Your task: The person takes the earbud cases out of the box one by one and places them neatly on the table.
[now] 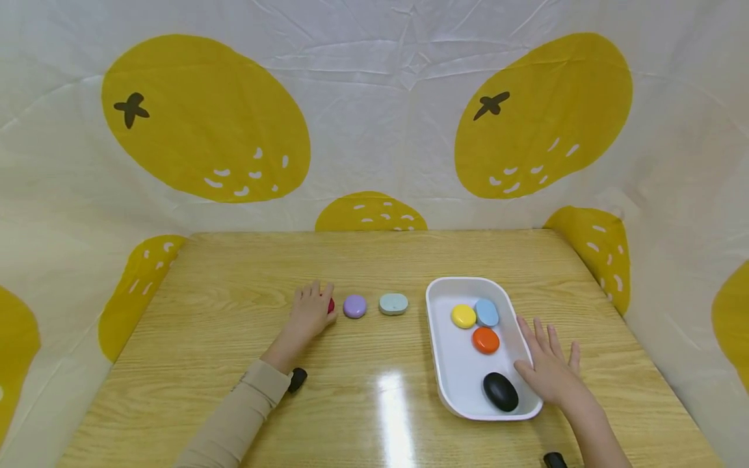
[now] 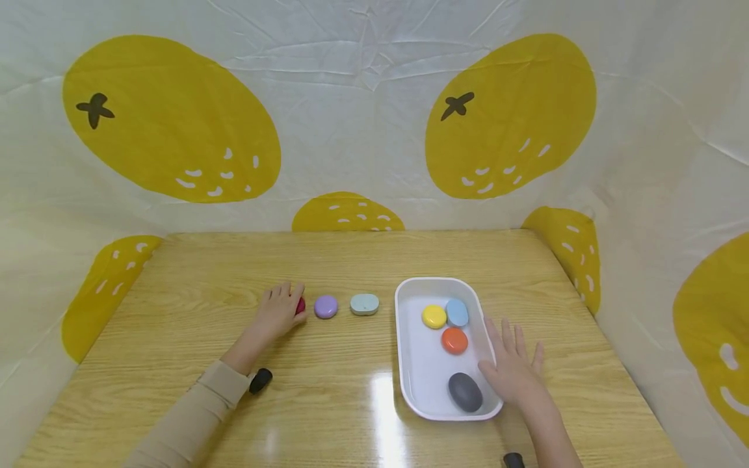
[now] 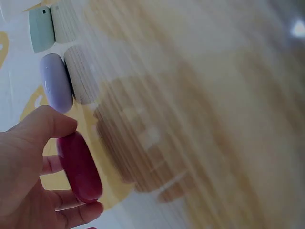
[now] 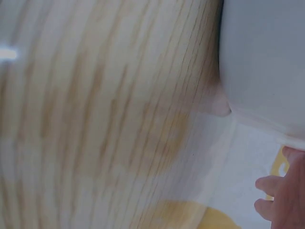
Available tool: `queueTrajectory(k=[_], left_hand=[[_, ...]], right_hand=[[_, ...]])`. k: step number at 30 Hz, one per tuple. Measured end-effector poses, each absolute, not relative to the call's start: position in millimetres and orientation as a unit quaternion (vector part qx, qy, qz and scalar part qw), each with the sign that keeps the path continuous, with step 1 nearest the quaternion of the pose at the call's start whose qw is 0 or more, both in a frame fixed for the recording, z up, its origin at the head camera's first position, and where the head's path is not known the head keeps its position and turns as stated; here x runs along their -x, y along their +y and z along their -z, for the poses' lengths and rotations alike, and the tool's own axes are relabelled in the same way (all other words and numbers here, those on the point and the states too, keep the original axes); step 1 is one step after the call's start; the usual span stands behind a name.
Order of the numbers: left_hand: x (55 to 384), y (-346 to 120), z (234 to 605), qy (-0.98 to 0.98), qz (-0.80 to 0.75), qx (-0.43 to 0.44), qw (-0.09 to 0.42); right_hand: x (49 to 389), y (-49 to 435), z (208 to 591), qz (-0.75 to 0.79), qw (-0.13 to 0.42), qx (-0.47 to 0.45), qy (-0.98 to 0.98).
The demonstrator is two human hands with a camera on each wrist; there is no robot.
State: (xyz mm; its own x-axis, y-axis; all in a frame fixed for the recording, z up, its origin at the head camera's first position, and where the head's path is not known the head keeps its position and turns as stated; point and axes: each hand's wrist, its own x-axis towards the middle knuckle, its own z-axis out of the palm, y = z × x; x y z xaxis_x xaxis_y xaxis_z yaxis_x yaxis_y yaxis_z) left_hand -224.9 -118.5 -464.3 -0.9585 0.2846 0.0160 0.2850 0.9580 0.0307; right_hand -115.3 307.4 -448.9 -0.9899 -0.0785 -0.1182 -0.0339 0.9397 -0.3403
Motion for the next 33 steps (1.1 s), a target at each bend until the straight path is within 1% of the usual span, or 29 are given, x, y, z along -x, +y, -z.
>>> queueTrajectory(k=[8,14,19,22,26,33], left_hand=[[223.0,-120.5,465.1,-0.989,0.024,0.149,-0.01],[221.9,-118.3,461.5,-0.99,0.026,0.132,-0.033],[223.5,-110.0,448.3,-0.989,0.041,0.136,-0.028],[226.3,-95.4,434.0,-0.986,0.047,0.16,-0.025],[230.3,-64.8,420.1,-0.979,0.041,0.2,-0.017],[232.4,-2.4,418.9,-0.963,0.018,0.27,0.01]], right_hand=[[114.7,307.7,449.3,0.173,0.069,0.025,0.982],[114.8,307.7,449.9,0.171,0.071,0.025,0.982],[114.7,307.4,450.0,0.172,0.069,0.025,0.982],[114.9,307.1,450.0,0.174,0.067,0.026,0.982],[115.3,307.0,450.6,0.172,0.066,0.026,0.983],[116.1,307.9,451.1,0.172,0.066,0.027,0.982]])
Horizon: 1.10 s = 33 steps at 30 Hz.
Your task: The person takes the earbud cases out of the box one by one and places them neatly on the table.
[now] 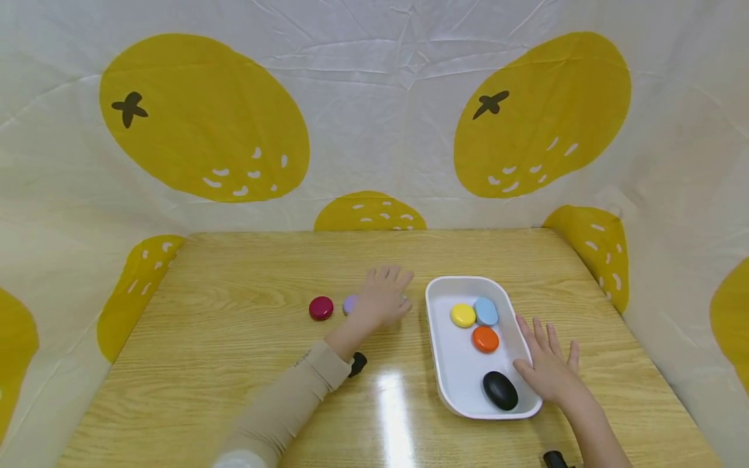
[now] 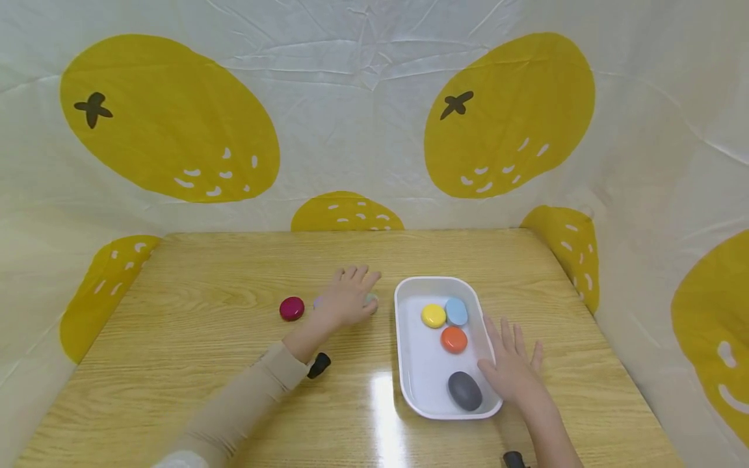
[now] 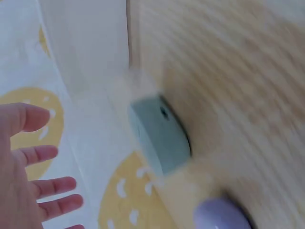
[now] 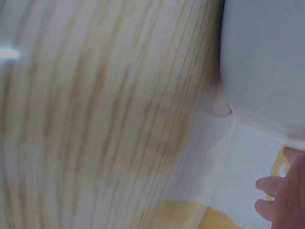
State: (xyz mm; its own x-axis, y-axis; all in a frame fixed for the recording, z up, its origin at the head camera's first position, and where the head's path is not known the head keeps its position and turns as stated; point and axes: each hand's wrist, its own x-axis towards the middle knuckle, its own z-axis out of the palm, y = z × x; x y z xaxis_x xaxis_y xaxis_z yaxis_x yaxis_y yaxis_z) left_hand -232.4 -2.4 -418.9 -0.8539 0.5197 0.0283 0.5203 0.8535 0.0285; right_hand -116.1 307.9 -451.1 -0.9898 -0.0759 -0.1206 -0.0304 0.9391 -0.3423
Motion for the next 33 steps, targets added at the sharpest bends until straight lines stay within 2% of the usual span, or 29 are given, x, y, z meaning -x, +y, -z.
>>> queueTrajectory(k=[10,18,27,33], left_hand=[[227.4,68.4,433.4,-0.932,-0.023,0.353,0.071],[227.7,101.6,451.9,-0.93,-0.066,0.358,0.045],[226.2,119.3,456.1,-0.937,-0.093,0.335,-0.022],[224.4,127.2,462.4,-0.936,-0.101,0.336,-0.029]], right_hand=[[117.6,305.0,448.4,0.173,0.068,0.03,0.982],[117.4,305.7,449.2,0.172,0.07,0.03,0.982],[116.8,305.9,446.6,0.178,0.066,0.033,0.981],[115.6,307.2,447.4,0.181,0.067,0.032,0.981]])
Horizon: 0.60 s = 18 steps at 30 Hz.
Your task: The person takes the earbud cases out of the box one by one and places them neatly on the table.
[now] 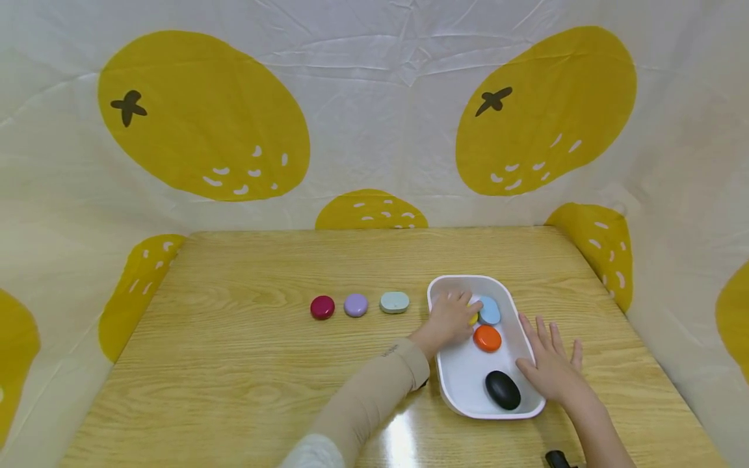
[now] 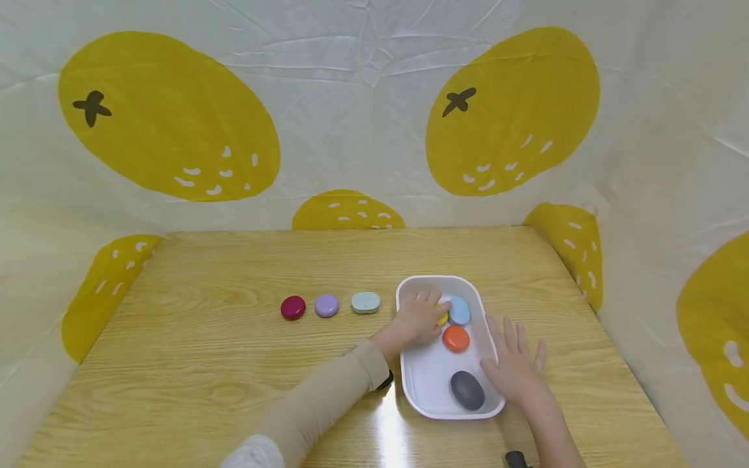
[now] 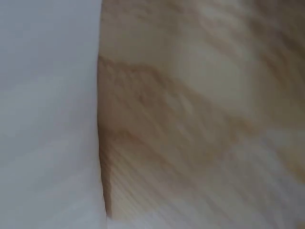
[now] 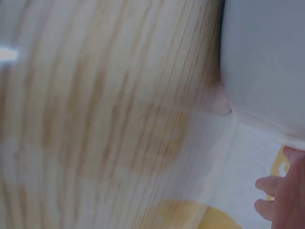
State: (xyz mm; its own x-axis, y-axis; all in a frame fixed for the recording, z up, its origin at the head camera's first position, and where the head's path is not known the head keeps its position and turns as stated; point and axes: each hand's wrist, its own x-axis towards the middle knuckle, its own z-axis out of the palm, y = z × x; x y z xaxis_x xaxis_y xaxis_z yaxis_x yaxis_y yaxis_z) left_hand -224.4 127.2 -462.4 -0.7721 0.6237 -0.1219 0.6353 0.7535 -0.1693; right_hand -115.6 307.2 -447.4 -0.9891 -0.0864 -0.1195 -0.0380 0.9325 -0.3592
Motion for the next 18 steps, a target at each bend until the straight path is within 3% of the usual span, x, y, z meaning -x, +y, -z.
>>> queueTrajectory(k=[18], left_hand=[[221.6,129.7,468.0,0.934,0.099,-0.34,-0.04]], right_hand=[[115.6,308.8,449.9,0.18,0.068,0.03,0.981]])
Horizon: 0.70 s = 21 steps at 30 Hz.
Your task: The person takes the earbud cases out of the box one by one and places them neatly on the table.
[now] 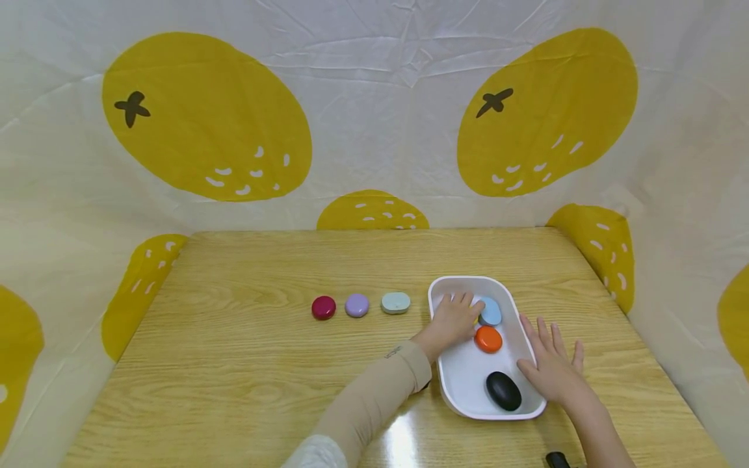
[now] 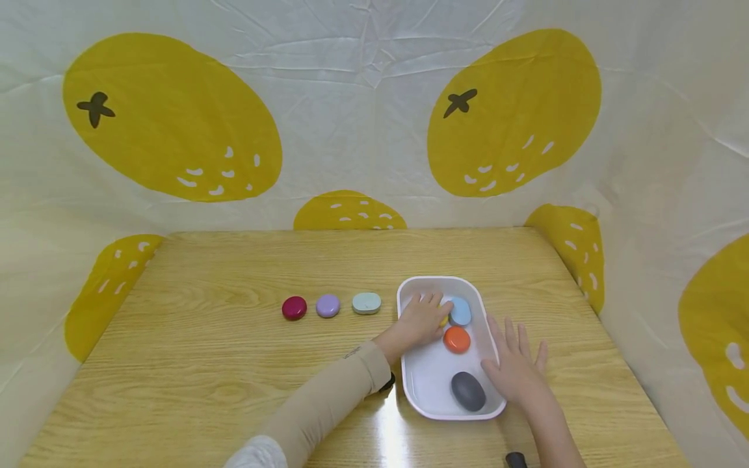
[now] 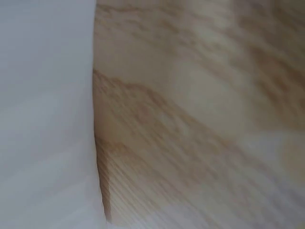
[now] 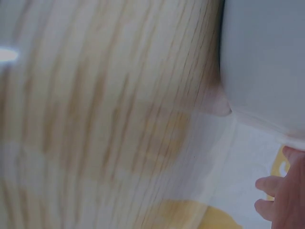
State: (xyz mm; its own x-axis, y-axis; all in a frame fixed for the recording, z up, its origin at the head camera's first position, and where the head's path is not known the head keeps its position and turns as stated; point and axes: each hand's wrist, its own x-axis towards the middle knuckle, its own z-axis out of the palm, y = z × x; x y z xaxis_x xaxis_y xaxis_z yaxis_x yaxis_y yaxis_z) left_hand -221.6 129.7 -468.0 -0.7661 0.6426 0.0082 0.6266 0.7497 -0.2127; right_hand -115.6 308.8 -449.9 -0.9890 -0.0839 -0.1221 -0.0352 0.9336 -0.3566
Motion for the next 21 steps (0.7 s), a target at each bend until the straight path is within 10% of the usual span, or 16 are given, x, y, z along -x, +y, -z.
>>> queueTrajectory(k=[21], left_hand=[[219.1,50.6,424.1,-0.941,-0.016,0.312,0.128]], right_hand=[[115.9,308.1,447.8,0.181,0.065,0.031,0.981]])
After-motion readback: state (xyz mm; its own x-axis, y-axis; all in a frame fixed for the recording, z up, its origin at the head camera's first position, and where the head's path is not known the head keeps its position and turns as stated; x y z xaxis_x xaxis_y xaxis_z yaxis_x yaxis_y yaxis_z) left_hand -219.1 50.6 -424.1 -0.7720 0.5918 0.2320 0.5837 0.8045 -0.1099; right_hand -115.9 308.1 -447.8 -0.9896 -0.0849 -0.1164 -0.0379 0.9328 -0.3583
